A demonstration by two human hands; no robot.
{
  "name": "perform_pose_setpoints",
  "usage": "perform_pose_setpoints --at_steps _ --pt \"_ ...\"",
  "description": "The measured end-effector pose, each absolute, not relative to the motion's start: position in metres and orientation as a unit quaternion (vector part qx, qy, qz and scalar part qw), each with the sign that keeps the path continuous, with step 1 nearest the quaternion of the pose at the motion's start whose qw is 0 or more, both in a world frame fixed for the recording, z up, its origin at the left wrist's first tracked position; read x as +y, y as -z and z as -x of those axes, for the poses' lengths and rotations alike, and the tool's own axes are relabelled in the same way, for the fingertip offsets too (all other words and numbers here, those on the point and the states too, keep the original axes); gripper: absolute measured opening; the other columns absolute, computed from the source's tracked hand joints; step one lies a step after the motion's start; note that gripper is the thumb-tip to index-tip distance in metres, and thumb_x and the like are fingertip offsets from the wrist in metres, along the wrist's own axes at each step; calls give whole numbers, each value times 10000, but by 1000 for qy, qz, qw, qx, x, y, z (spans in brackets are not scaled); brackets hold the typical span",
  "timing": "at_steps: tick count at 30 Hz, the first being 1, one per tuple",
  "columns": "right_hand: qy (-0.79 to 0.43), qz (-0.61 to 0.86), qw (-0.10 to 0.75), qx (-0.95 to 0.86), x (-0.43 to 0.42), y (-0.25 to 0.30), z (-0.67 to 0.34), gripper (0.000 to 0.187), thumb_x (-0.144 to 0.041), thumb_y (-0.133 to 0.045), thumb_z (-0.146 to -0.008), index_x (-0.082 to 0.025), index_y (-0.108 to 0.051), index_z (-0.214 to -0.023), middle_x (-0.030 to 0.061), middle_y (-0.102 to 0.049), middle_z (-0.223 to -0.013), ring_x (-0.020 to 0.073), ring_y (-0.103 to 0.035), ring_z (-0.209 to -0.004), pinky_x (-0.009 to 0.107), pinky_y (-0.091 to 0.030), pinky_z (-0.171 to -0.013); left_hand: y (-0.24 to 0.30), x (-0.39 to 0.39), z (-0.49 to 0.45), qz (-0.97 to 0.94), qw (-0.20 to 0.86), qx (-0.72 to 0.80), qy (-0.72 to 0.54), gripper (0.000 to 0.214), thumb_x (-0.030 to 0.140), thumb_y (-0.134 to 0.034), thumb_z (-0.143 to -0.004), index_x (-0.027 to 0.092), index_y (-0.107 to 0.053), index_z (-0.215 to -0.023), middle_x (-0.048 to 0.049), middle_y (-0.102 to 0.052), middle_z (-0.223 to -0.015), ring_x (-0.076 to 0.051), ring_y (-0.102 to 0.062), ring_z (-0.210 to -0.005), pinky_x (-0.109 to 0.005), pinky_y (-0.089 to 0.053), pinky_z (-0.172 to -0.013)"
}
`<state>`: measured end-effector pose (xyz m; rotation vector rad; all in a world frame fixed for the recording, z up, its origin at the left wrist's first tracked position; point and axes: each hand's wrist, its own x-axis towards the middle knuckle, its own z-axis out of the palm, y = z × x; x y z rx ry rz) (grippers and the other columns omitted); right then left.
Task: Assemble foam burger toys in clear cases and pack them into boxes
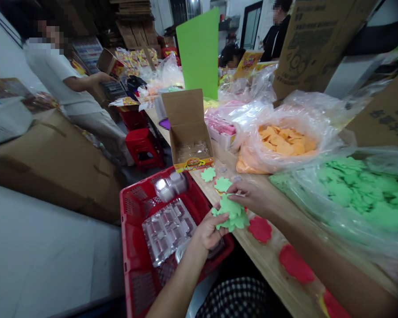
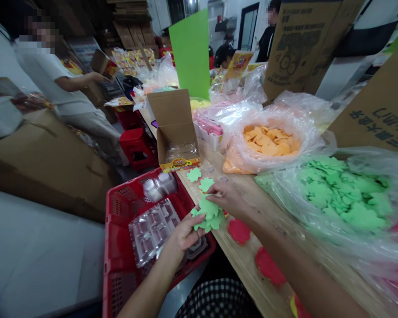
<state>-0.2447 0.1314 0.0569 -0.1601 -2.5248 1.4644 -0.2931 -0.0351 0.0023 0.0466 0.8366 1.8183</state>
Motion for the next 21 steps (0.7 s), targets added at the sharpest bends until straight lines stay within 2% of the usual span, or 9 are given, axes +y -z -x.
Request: perform_pose_setpoints --at_steps 4,6,10,14,17,21 --pt "-630 104 150 -755 134 -59 238 219 -402 -540 -768 -197 -539 -845 -18 -546 -733 120 -497 -640 231 -396 -570 -1 -38 288 3 543 362 -757 671 89 -704 -611 257 -445 -1207 -50 -615 -1042 -171 -625 -846 -308 -498 -773" --pt "-654 133 176 -723 140 -60 235 244 -406 -563 -753 -192 -531 -866 -15 -554 -760 117 -500 -647 227 -393 -574 0 -43 289 0 539 364 -760 689 81 -696 -614 259 -434 -1226 -58 -604 -1073 -175 -624 -853 -307 -497 -776" --pt "-633 178 134 -741 153 -54 230 244 -399 -584 -722 -181 -539 -821 -16 -548 -713 121 -494 -620 227 -379 -545 -1 -58 295 -12 512 391 -764 677 88 -677 -636 242 -427 -1246 -81 -594 -1107 -199 -615 -899 -307 -496 -787" --pt "-600 120 60 -789 152 -39 231 181 -349 -559 -733 -176 -565 -785 -6 -562 -723 136 -512 -666 243 -394 -579 -2 -70 304 -4 492 426 -759 650 107 -666 -655 246 -435 -1247 -76 -596 -1118 -196 -618 -893 -290 -502 -766" --pt "-551 70 61 -829 148 -29 237 136 -295 -526 -739 -169 -575 -746 -5 -564 -702 138 -516 -666 251 -402 -594 -3 -74 307 1 483 432 -761 649 106 -662 -661 256 -433 -1249 -66 -596 -1122 -188 -620 -883 -284 -505 -759" --pt "-498 76 83 -860 147 -16 245 130 -260 -498 -734 -160 -580 -732 4 -573 -687 146 -529 -648 257 -409 -572 -2 -72 307 -4 484 425 -765 644 104 -665 -658 241 -441 -1245 -72 -598 -1118 -197 -615 -902 -302 -502 -780"
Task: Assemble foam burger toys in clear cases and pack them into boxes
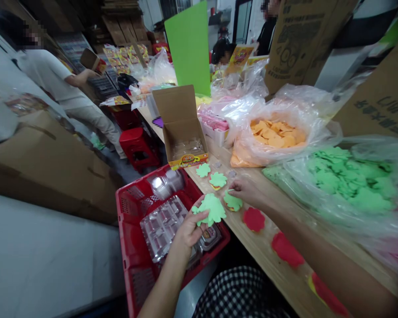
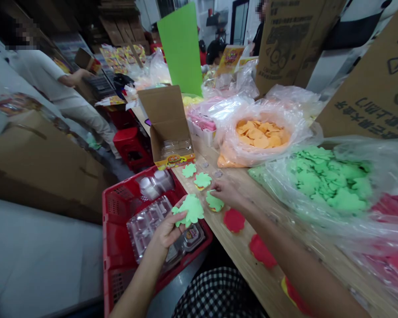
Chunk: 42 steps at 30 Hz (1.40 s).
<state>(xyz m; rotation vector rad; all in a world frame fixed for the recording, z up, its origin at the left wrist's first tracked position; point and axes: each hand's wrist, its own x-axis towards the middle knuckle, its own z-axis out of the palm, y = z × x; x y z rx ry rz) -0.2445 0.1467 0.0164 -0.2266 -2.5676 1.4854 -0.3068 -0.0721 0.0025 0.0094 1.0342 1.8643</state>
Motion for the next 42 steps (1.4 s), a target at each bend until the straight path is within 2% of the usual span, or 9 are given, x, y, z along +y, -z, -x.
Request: perform_pose_setpoints --at_steps 4,7,11,16,23,27,32,36,42 --pt "-469 85 94 -874 149 -7 246 104 -222 -528 -716 -162 -609 -740 20 -595 -713 164 -539 -686 285 -418 -628 -2 -66 304 -3 485 415 -770 628 100 -657 -666 257 -448 -1237 -64 -600 -1115 -188 -614 -904 -297 -495 -796" --pt "-414 104 147 -892 149 -11 242 114 -203 -578 -690 -168 -638 -781 54 -601 -820 203 -528 -814 335 -403 -735 -5 -61 301 -6 483 412 -773 655 93 -660 -662 276 -428 -1246 -59 -593 -1122 -181 -615 -895 -295 -500 -783" --pt "-391 72 157 -904 139 -36 228 197 -287 -509 -804 -193 -647 -910 62 -601 -884 195 -530 -858 334 -410 -773 -10 -51 295 -22 487 410 -771 670 86 -671 -649 275 -424 -1241 -58 -599 -1092 -178 -620 -856 -291 -516 -724" --pt "-414 1 158 -896 130 -53 208 293 -337 -566 -781 -213 -598 -1044 62 -569 -1000 200 -505 -947 347 -397 -836 -13 -28 287 -5 514 357 -780 465 193 -622 -729 249 -491 -1172 -45 -612 -1046 -158 -616 -841 -283 -517 -713" --pt "-486 131 178 -846 144 -44 179 179 -349 -588 -741 -182 -545 -790 -14 -547 -730 131 -493 -639 255 -389 -565 -9 -1 271 47 540 338 -770 445 164 -625 -714 245 -510 -1136 -21 -629 -987 -150 -621 -801 -304 -519 -719" --pt "-505 158 207 -823 154 -51 160 162 -345 -571 -760 -193 -525 -789 -31 -530 -706 122 -477 -626 249 -385 -571 -7 -3 268 29 503 365 -783 446 149 -631 -702 241 -519 -1125 -33 -623 -1021 -165 -623 -826 -330 -518 -745" --pt "-274 128 244 -921 158 -43 149 68 -224 -511 -810 -185 -527 -757 12 -536 -737 156 -481 -720 282 -372 -667 -8 -15 274 18 473 389 -790 466 165 -636 -700 230 -505 -1141 -63 -591 -1109 -198 -609 -913 -355 -506 -783" --pt "-61 21 181 -981 142 -29 143 138 -141 -432 -850 -171 -547 -779 57 -546 -793 192 -461 -797 325 -338 -742 -9 -21 276 34 461 403 -790 475 169 -648 -688 224 -504 -1137 -66 -577 -1130 -192 -610 -903 -349 -510 -777" --pt "-19 -36 135 -990 123 -10 132 203 -131 -373 -875 -183 -570 -873 68 -553 -847 204 -461 -814 336 -346 -739 -9 -21 274 9 472 383 -794 456 163 -637 -697 228 -510 -1130 -53 -592 -1105 -176 -612 -900 -323 -509 -778"
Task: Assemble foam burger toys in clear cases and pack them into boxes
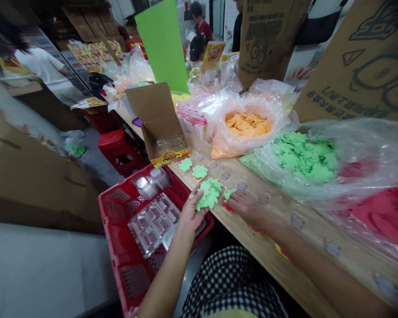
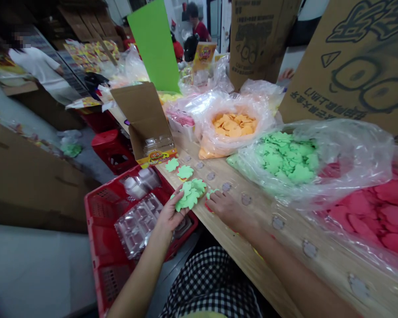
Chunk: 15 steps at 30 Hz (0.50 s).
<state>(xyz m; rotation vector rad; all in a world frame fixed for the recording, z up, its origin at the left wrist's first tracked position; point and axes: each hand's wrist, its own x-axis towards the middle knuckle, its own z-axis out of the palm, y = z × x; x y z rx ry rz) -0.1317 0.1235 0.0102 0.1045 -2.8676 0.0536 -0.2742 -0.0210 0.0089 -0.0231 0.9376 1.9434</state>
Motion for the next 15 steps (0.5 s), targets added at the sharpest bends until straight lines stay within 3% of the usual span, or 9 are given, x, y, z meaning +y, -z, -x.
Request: perform_pose_setpoints --at_steps 7,12,15 --pt "-61 -42 144 -987 117 -2 126 195 -173 -391 -884 -181 -560 -981 74 -580 -897 209 -492 -844 346 -362 -729 -9 -19 270 30 474 387 -790 463 171 -639 -697 257 -502 -1131 -34 -598 -1088 -173 -614 -885 -326 -516 -752" --pt "-247 126 253 -927 119 -28 127 190 -258 -393 -897 -172 -562 -890 60 -566 -827 180 -502 -818 316 -372 -743 -16 -11 259 5 504 374 -778 440 208 -625 -717 242 -504 -1139 -46 -601 -1062 -173 -610 -852 -309 -524 -697" --pt "-319 197 244 -894 125 -39 132 216 -324 -433 -874 -182 -577 -797 42 -543 -766 176 -502 -781 301 -387 -708 -21 1 246 -7 526 377 -763 444 225 -621 -722 244 -507 -1150 -43 -594 -1076 -150 -613 -788 -280 -528 -649"
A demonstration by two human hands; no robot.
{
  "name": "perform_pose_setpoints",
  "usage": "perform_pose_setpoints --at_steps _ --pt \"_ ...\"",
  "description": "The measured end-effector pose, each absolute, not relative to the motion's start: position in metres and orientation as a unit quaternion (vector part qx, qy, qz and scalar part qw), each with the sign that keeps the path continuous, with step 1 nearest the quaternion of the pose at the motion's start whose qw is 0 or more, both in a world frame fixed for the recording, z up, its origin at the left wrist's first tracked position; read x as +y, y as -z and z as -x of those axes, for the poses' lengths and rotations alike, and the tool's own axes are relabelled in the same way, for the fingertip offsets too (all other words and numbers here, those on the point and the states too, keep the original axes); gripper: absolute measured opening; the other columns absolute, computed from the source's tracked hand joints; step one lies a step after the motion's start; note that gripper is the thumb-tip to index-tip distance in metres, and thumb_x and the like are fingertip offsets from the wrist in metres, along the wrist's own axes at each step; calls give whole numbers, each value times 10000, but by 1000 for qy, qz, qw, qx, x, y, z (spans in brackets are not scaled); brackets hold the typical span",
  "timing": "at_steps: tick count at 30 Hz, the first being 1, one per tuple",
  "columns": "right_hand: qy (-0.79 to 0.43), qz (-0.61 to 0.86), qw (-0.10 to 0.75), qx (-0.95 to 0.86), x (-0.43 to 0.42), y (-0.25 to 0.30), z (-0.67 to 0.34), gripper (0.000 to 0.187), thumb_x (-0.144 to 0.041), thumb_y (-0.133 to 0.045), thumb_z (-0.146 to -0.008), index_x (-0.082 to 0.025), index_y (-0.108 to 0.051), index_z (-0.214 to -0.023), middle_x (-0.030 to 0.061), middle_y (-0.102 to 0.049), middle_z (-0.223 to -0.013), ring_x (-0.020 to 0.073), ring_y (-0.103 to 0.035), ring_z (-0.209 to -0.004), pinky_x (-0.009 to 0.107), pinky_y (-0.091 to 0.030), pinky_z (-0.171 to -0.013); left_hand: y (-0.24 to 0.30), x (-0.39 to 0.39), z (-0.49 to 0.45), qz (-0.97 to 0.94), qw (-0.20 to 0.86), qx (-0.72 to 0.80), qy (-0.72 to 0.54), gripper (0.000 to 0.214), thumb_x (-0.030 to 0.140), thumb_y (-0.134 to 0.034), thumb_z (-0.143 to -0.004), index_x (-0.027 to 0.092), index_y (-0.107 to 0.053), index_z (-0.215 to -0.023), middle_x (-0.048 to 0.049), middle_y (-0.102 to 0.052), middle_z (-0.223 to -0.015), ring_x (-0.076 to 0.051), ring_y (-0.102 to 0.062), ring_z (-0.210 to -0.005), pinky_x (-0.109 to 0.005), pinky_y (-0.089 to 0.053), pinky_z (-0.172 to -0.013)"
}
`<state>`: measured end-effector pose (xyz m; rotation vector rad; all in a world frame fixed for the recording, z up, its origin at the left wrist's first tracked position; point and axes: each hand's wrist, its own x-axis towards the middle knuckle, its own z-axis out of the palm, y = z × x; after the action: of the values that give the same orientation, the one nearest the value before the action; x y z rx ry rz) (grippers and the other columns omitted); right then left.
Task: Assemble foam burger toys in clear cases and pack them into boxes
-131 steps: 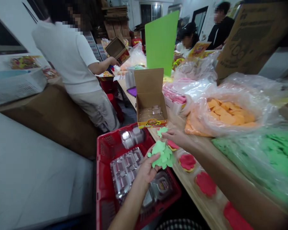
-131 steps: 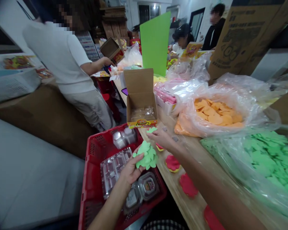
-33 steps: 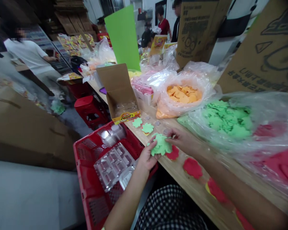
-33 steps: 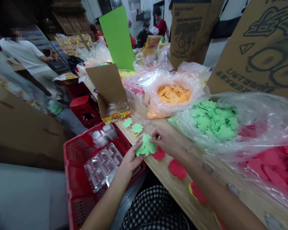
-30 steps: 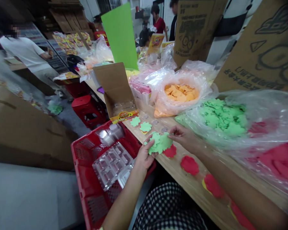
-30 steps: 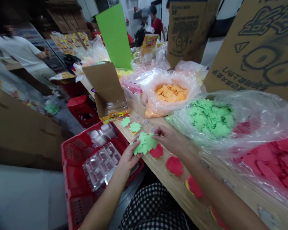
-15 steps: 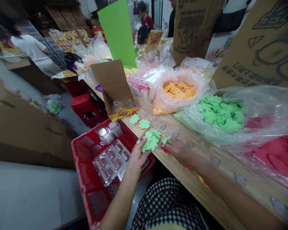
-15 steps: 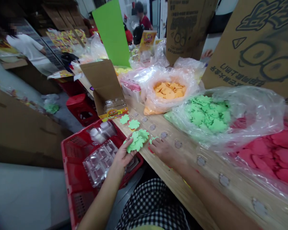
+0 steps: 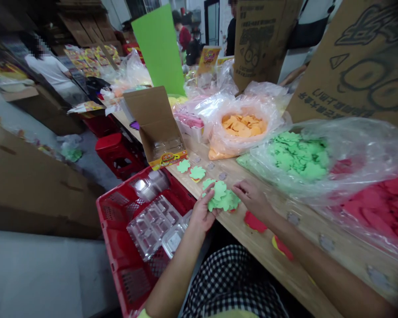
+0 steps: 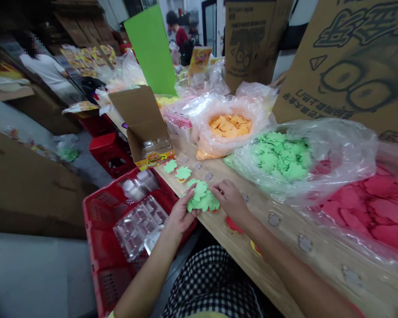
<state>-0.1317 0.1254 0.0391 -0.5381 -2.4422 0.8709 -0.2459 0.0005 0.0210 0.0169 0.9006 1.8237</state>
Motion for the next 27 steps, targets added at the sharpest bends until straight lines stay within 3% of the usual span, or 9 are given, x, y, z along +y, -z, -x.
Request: perform_pose_setpoints --at_steps 5,10,15,18,22,27 --pt "-317 263 256 -875 130 -42 130 172 -346 -574 -757 -182 -558 -706 32 -523 -739 180 -491 -736 300 -396 -651 -21 20 222 -31 553 361 -750 453 277 -620 -727 264 -501 -1164 -32 -610 -1048 -150 -618 -774 -286 -531 -653" --pt "-389 282 307 -822 128 -51 122 123 -306 -555 -741 -190 -562 -704 16 -526 -723 157 -497 -683 280 -402 -597 -19 28 202 -41 590 336 -733 431 316 -619 -732 248 -515 -1144 -45 -622 -1025 -164 -619 -826 -298 -522 -708" --pt "-591 313 312 -675 137 -64 116 223 -393 -596 -697 -183 -538 -743 -17 -536 -650 124 -492 -582 249 -401 -534 -20 27 191 -54 608 351 -710 591 152 -695 -646 255 -468 -1182 -49 -612 -1039 -176 -628 -829 -325 -520 -738" --pt "-640 327 322 -617 147 -67 104 275 -420 -626 -666 -181 -524 -758 -23 -535 -653 116 -492 -576 236 -396 -522 -17 26 193 -38 616 360 -700 649 76 -682 -624 246 -445 -1204 -61 -597 -1073 -177 -629 -830 -325 -520 -743" --pt "-570 335 326 -676 159 -61 77 240 -404 -607 -698 -188 -526 -768 -24 -525 -641 122 -483 -580 238 -371 -518 -14 22 207 -11 596 380 -707 604 60 -643 -651 226 -454 -1200 -69 -568 -1128 -154 -623 -827 -281 -523 -731" --pt "-362 295 267 -843 148 -37 52 149 -335 -494 -798 -197 -545 -776 11 -566 -710 161 -511 -645 278 -378 -581 -19 19 224 -15 568 387 -726 613 59 -628 -657 248 -452 -1213 -60 -533 -1193 -158 -620 -843 -270 -527 -711"
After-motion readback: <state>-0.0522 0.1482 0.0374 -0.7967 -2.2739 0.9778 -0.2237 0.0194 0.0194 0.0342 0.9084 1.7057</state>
